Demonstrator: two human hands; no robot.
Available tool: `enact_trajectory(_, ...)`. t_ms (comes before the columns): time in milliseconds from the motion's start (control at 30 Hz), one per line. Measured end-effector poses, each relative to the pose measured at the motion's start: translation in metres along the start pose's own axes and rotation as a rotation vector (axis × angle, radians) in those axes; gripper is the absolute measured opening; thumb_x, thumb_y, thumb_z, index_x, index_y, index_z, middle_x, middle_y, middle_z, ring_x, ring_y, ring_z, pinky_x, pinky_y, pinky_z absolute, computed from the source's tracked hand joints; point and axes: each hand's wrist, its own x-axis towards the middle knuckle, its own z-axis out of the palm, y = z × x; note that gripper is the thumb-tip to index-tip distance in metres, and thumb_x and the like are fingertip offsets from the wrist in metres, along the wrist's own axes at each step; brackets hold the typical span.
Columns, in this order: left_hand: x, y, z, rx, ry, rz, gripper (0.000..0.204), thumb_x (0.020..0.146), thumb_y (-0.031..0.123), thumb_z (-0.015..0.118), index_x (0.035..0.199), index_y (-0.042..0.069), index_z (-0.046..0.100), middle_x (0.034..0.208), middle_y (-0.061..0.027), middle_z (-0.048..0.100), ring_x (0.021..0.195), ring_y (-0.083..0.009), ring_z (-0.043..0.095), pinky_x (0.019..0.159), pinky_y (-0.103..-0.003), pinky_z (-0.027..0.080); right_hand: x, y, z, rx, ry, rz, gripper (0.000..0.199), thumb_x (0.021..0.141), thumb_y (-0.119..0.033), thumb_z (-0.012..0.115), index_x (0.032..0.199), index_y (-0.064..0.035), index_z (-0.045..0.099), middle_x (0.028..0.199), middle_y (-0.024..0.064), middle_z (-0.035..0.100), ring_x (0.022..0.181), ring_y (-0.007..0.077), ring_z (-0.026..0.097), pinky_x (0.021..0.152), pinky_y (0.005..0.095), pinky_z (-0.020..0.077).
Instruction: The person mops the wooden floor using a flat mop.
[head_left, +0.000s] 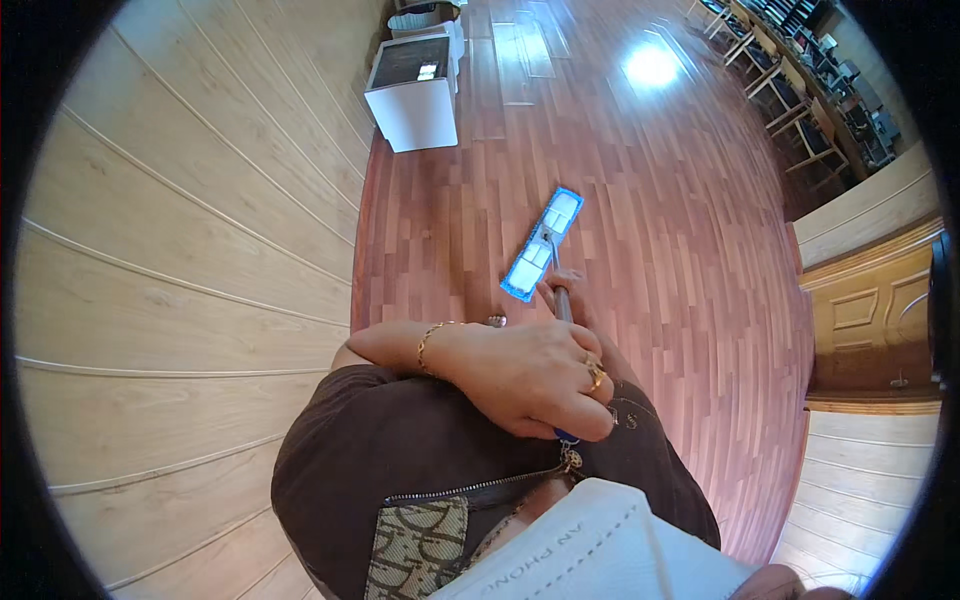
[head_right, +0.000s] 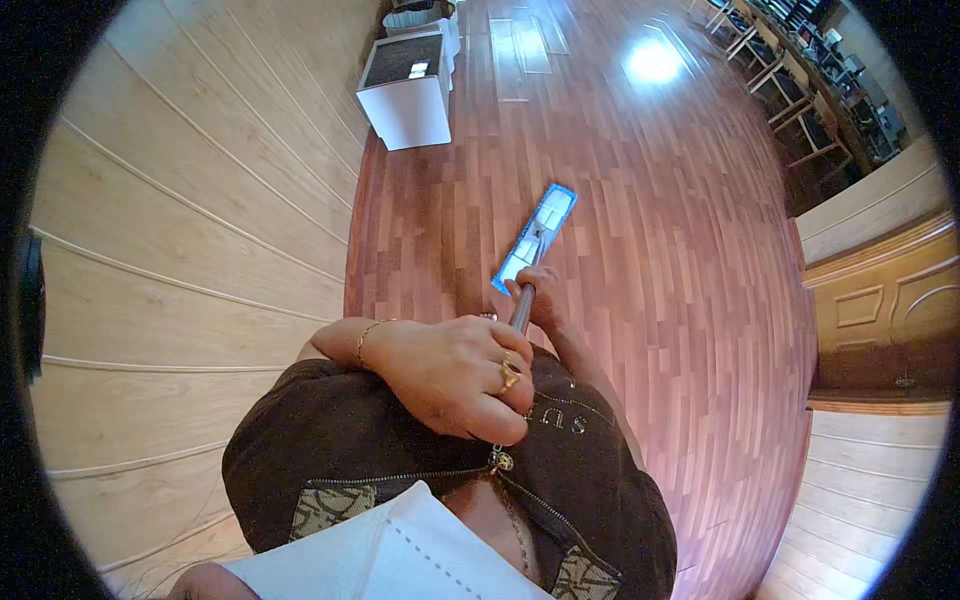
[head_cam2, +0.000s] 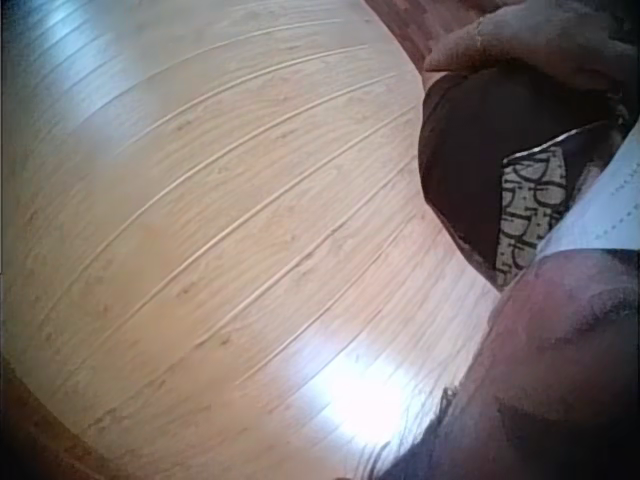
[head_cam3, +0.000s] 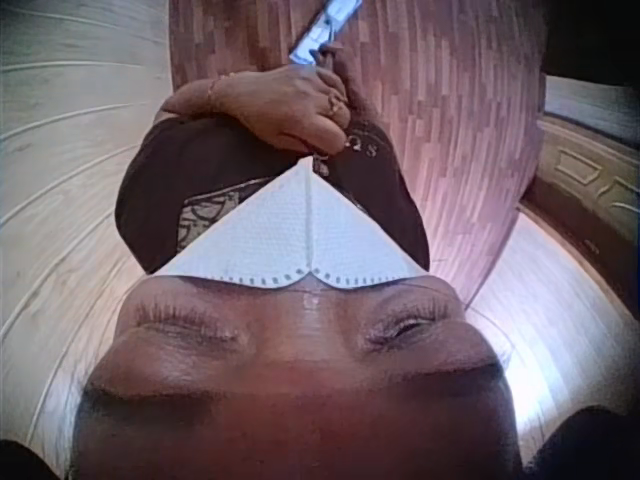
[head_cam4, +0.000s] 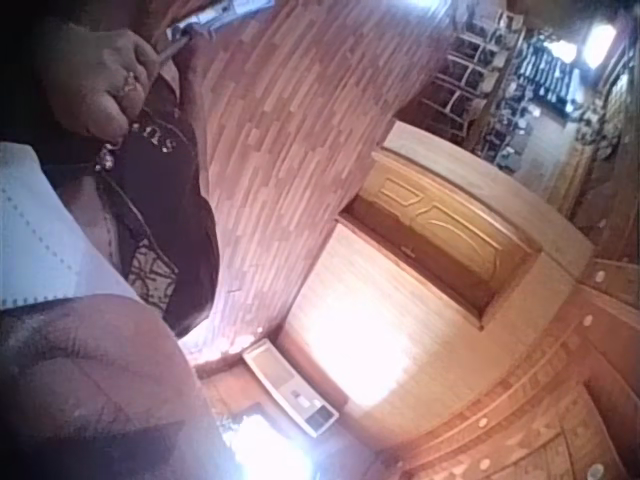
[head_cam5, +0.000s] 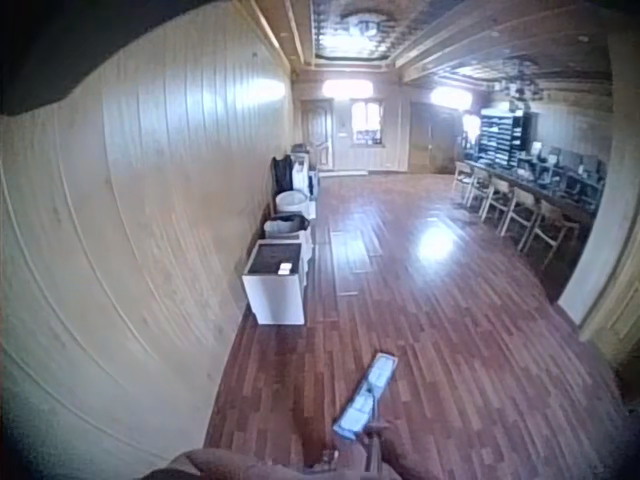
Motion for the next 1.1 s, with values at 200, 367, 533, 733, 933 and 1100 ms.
enact_trajectory(200, -0.006, 0.003, -0.006, -0.034, 0.052, -0.038, 0.007, 0.081, 0.016, 0.060, 0.082, 0.012, 0.054, 0.078, -0.0006, 0.055, 0.072, -0.0222, 0.059, 0.073, -0.039, 0.046, 0.008, -0.018, -0.023, -0.105, -0.196, 0.160, 0.025, 0.073, -0.023, 0.071, 0.061, -0.0077, 0.056, 0.062, 0.0075, 0.057, 0.066, 0.0276, 0.059, 0.070, 0.0390, 0.0420)
enact_trajectory(367, 0.000, -0.004, 0.001, -0.135, 0.024, -0.011, 0.006, 0.084, 0.017, 0.059, 0.086, 0.012, 0.057, 0.082, -0.0011, 0.058, 0.078, -0.0229, 0.060, 0.078, -0.041, 0.046, -0.028, -0.003, -0.044, -0.232, 0.103, 0.092, 0.025, 0.073, -0.021, 0.070, 0.060, -0.0062, 0.056, 0.060, 0.0090, 0.058, 0.061, 0.0271, 0.059, 0.068, 0.0387, 0.0423)
enact_trajectory(533, 0.016, -0.018, 0.028, -0.368, -0.006, 0.017, 0.009, 0.086, 0.021, 0.061, 0.088, 0.013, 0.057, 0.087, -0.0014, 0.060, 0.086, -0.0233, 0.060, 0.086, -0.045, 0.042, -0.062, -0.010, -0.107, -0.263, -0.098, 0.516, 0.027, 0.072, -0.013, 0.070, 0.057, -0.0002, 0.053, 0.057, 0.0156, 0.054, 0.054, 0.0313, 0.056, 0.053, 0.0393, 0.0414)
enact_trajectory(733, 0.047, -0.045, 0.082, -0.546, 0.030, 0.093, 0.014, 0.085, 0.021, 0.066, 0.085, 0.011, 0.056, 0.081, -0.0036, 0.060, 0.079, -0.0266, 0.059, 0.079, -0.040, 0.040, -0.131, -0.021, -0.170, -0.392, 0.155, 0.615, 0.028, 0.074, -0.015, 0.070, 0.059, 0.0012, 0.053, 0.059, 0.0189, 0.055, 0.053, 0.0333, 0.054, 0.055, 0.0414, 0.0430)
enact_trajectory(933, 0.080, -0.047, 0.134, -0.982, -0.004, 0.011, 0.016, 0.080, 0.011, 0.070, 0.080, 0.004, 0.056, 0.079, -0.0068, 0.059, 0.077, -0.0192, 0.055, 0.070, -0.034, 0.041, -0.271, 0.013, -0.242, -0.424, 0.189, 0.905, 0.018, 0.077, -0.019, 0.067, 0.073, -0.0030, 0.059, 0.063, 0.0103, 0.054, 0.063, 0.0105, 0.048, 0.052, 0.0331, 0.0435)
enact_trajectory(1100, 0.119, -0.074, 0.203, -0.964, -0.103, 0.029, 0.014, 0.076, 0.009, 0.071, 0.079, 0.004, 0.058, 0.077, -0.0047, 0.061, 0.075, -0.0175, 0.058, 0.071, -0.033, 0.044, -0.295, 0.014, -0.244, -0.347, 0.216, 0.929, 0.017, 0.077, -0.018, 0.068, 0.075, -0.0031, 0.059, 0.065, 0.0101, 0.054, 0.064, 0.0108, 0.049, 0.053, 0.0331, 0.0440)
